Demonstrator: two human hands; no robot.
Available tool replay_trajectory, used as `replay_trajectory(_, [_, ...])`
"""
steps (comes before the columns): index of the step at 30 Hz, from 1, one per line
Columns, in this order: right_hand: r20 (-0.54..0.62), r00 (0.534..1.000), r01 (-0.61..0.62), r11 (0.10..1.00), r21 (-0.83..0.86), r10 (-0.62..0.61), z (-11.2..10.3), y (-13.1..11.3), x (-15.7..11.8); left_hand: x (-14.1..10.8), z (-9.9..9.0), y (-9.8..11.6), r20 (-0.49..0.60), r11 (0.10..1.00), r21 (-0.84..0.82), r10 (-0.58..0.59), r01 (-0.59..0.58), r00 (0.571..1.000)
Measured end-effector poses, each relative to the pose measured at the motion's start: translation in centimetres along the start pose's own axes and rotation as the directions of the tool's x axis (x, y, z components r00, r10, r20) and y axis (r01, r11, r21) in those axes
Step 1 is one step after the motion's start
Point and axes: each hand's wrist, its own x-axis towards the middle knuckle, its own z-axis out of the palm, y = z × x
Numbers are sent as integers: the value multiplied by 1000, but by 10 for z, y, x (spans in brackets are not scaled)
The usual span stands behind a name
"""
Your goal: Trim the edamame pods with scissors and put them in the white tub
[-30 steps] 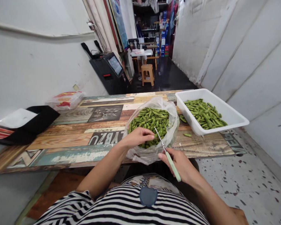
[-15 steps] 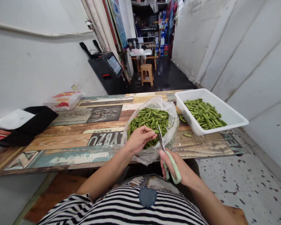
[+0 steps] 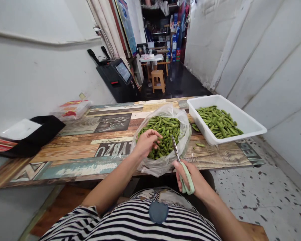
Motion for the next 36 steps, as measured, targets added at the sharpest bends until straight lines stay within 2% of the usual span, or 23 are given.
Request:
replay_trajectory(1, [-11, 1000, -1, 1000, 23, 1, -2, 2, -1, 6, 1, 3, -3, 977, 198, 80, -78, 997])
replay_trajectory(2, [-21, 1000, -3, 999, 42, 4, -3, 3, -1, 12, 4, 6, 6, 904, 401, 157, -146, 988])
replay_trajectory(4, [-25, 1000, 0, 998, 66, 2, -4, 5, -2, 22, 11, 8, 49, 664, 714, 265, -219, 963])
replay_trajectory(6, [-18, 1000, 16, 998, 68, -15, -6, 7, -2, 28, 19, 8, 96, 451, 862, 305, -232, 948])
replay_trajectory(7, [-13, 1000, 29, 998, 59, -28, -7, 7, -2, 30, 22, 7, 122, 382, 892, 309, -241, 943])
replay_trajectory(9, [7, 998, 60, 998, 18, -60, -9, 6, -2, 33, 26, 5, 180, 306, 911, 307, -276, 935])
replay_trajectory(13, [80, 989, 133, 987, -95, -126, -14, -1, -3, 36, 25, 3, 272, 242, 907, 288, -345, 918])
replay_trajectory(18, [47, 993, 116, 984, -138, -110, -13, -6, -3, 30, 26, 1, 373, 87, 909, 267, -408, 888])
replay_trajectory(20, [46, 992, 125, 979, -159, -119, -13, -6, -3, 28, 27, 0, 391, 54, 909, 239, -414, 889])
replay_trajectory(22, [43, 992, 128, 976, -179, -122, -14, -7, -4, 28, 26, 1, 404, 107, 892, 243, -438, 882])
replay_trajectory(23, [43, 992, 126, 974, -190, -120, -15, -7, -5, 29, 24, 2, 404, 180, 871, 268, -458, 875])
replay_trajectory(25, [46, 991, 131, 969, -208, -124, -16, -9, -6, 31, 17, 4, 353, 414, 780, 328, -469, 876])
replay_trajectory(26, [53, 990, 138, 967, -215, -130, -17, -9, -6, 31, 13, 5, 309, 557, 700, 328, -447, 893])
replay_trajectory(28, [75, 987, 154, 960, -232, -141, -18, -9, -5, 31, 5, 6, 255, 821, 472, 223, -322, 941])
replay_trajectory(29, [83, 986, 160, 957, -244, -144, -18, -8, -4, 30, 2, 6, 264, 911, 343, 140, -229, 954])
replay_trajectory(30, [88, 986, 161, 953, -256, -143, -17, -7, -3, 28, -1, 6, 287, 965, 225, 62, -130, 956])
replay_trajectory(32, [94, 985, 163, 947, -278, -142, -16, -6, 0, 24, -4, 7, 331, 997, 66, -48, 28, 942])
replay_trajectory(34, [95, 984, 172, 937, -303, -150, -15, -7, 2, 19, -5, 7, 327, 995, 12, -96, 97, 940])
replay_trajectory(36, [101, 981, 190, 923, -335, -165, -15, -9, 2, 16, -6, 7, 309, 995, 11, -101, 103, 946])
